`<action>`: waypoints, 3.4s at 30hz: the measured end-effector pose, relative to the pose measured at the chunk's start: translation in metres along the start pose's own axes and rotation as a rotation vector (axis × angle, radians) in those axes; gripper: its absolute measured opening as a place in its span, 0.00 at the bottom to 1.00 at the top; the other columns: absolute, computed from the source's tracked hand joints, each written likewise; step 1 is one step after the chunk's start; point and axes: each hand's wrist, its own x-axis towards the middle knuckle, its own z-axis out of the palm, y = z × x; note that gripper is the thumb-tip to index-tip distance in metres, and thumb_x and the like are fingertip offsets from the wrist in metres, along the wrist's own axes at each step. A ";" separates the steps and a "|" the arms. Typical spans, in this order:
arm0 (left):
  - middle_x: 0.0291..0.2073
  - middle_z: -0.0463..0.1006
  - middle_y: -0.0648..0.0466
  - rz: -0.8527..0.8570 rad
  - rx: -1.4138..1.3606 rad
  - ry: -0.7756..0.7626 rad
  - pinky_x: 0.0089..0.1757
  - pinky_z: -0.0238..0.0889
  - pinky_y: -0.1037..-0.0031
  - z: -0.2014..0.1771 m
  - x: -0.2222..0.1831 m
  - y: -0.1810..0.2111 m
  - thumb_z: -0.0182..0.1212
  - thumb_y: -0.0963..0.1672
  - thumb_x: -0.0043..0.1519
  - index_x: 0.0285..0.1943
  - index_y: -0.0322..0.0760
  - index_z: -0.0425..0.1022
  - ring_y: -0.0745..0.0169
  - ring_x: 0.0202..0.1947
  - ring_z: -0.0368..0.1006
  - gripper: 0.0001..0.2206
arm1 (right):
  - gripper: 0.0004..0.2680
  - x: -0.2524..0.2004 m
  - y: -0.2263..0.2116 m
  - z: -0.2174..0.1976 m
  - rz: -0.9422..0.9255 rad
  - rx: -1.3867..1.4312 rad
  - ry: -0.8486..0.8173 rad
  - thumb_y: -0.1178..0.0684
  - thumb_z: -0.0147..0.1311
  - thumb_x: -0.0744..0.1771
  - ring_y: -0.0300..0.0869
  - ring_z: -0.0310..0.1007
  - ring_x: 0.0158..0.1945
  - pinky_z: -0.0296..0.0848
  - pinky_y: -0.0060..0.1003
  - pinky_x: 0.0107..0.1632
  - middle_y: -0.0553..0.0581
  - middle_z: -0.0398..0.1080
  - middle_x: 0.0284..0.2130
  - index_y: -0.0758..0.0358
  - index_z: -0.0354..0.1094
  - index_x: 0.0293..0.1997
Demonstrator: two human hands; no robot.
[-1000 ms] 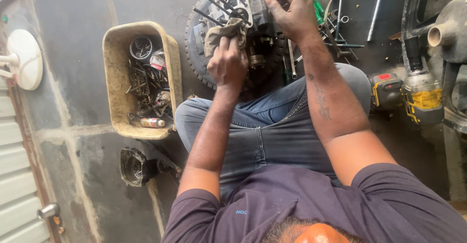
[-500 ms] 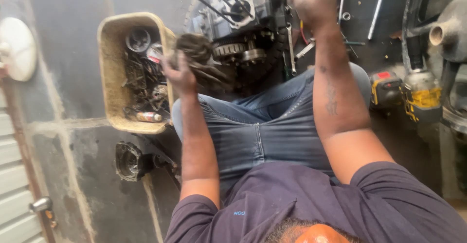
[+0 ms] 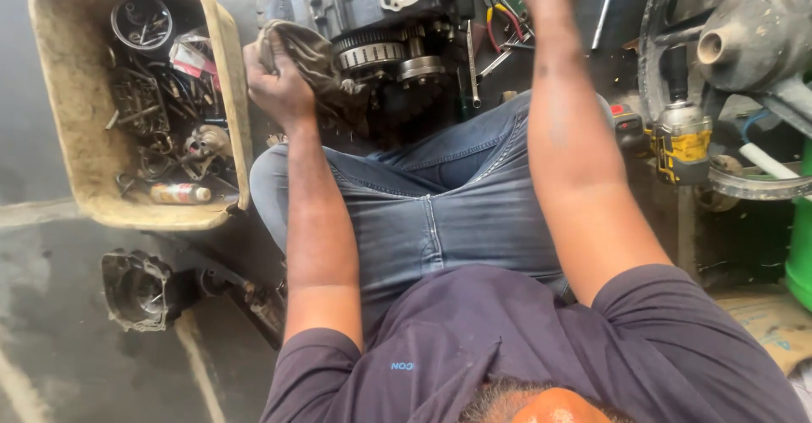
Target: The recorder is assembling and repairing a motorcycle engine while seated on the floor.
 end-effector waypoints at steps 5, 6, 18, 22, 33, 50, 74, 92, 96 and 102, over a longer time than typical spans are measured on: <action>0.18 0.80 0.62 -0.288 0.051 -0.014 0.25 0.75 0.76 -0.005 0.002 -0.009 0.54 0.56 0.68 0.26 0.37 0.70 0.73 0.19 0.81 0.25 | 0.12 0.002 0.050 0.053 0.274 -0.475 -0.394 0.45 0.66 0.59 0.56 0.77 0.48 0.74 0.50 0.49 0.62 0.76 0.43 0.55 0.78 0.43; 0.18 0.80 0.62 -0.291 0.041 -0.006 0.25 0.75 0.76 -0.005 0.004 -0.006 0.54 0.56 0.68 0.26 0.37 0.70 0.73 0.19 0.81 0.25 | 0.12 -0.001 0.054 0.055 0.266 -0.483 -0.387 0.45 0.66 0.59 0.56 0.77 0.48 0.74 0.50 0.49 0.62 0.76 0.43 0.55 0.78 0.43; 0.17 0.79 0.60 -0.262 0.178 -0.036 0.25 0.71 0.72 0.009 0.004 -0.022 0.44 0.62 0.69 0.24 0.46 0.69 0.70 0.20 0.80 0.28 | 0.19 -0.004 0.025 0.071 0.357 -0.727 -0.501 0.37 0.69 0.59 0.51 0.77 0.54 0.75 0.45 0.55 0.60 0.78 0.47 0.59 0.78 0.46; 0.20 0.80 0.56 -0.239 0.192 -0.020 0.26 0.73 0.66 0.008 0.002 -0.010 0.48 0.59 0.69 0.34 0.42 0.68 0.62 0.22 0.82 0.23 | 0.18 0.016 0.068 0.092 0.346 -0.670 -0.409 0.35 0.57 0.64 0.53 0.78 0.52 0.73 0.47 0.53 0.60 0.79 0.45 0.57 0.79 0.46; 0.23 0.84 0.51 -0.308 0.247 -0.032 0.28 0.71 0.60 0.015 0.000 -0.019 0.55 0.57 0.66 0.36 0.43 0.71 0.52 0.25 0.83 0.19 | 0.06 -0.024 -0.014 -0.030 0.415 0.975 -0.147 0.56 0.55 0.66 0.34 0.64 0.35 0.57 0.33 0.36 0.46 0.68 0.32 0.60 0.77 0.43; 0.28 0.84 0.45 -0.318 0.324 -0.101 0.33 0.71 0.52 0.015 -0.003 -0.013 0.56 0.58 0.65 0.40 0.45 0.73 0.38 0.32 0.82 0.18 | 0.19 -0.214 -0.115 -0.002 0.318 1.508 -1.047 0.59 0.44 0.69 0.55 0.71 0.64 0.69 0.53 0.71 0.69 0.65 0.66 0.73 0.63 0.69; 0.28 0.83 0.52 -0.276 -0.364 -0.169 0.24 0.75 0.64 0.006 -0.005 0.005 0.47 0.55 0.69 0.43 0.42 0.73 0.61 0.24 0.81 0.18 | 0.20 -0.225 -0.141 -0.025 0.308 1.224 -1.137 0.60 0.48 0.64 0.56 0.74 0.60 0.74 0.53 0.63 0.71 0.68 0.63 0.79 0.61 0.64; 0.18 0.77 0.50 -0.046 0.089 -0.273 0.22 0.64 0.59 -0.028 0.037 -0.027 0.62 0.55 0.66 0.22 0.39 0.76 0.50 0.16 0.74 0.24 | 0.13 -0.222 -0.162 -0.014 -0.124 0.912 -1.578 0.58 0.59 0.66 0.51 0.76 0.51 0.76 0.43 0.54 0.71 0.72 0.57 0.75 0.74 0.54; 0.18 0.80 0.48 -0.060 0.186 0.236 0.26 0.69 0.58 -0.041 0.032 -0.021 0.66 0.55 0.61 0.26 0.38 0.79 0.44 0.21 0.78 0.21 | 0.14 -0.227 -0.167 -0.040 -0.034 0.891 -1.447 0.57 0.58 0.66 0.55 0.78 0.55 0.76 0.48 0.60 0.71 0.68 0.61 0.75 0.72 0.56; 0.47 0.80 0.42 -0.223 0.741 0.404 0.49 0.63 0.40 -0.038 0.027 -0.015 0.65 0.53 0.59 0.58 0.35 0.76 0.32 0.54 0.72 0.24 | 0.16 -0.220 -0.155 -0.031 0.103 1.110 -1.203 0.59 0.51 0.67 0.59 0.75 0.60 0.73 0.54 0.63 0.73 0.65 0.66 0.77 0.69 0.60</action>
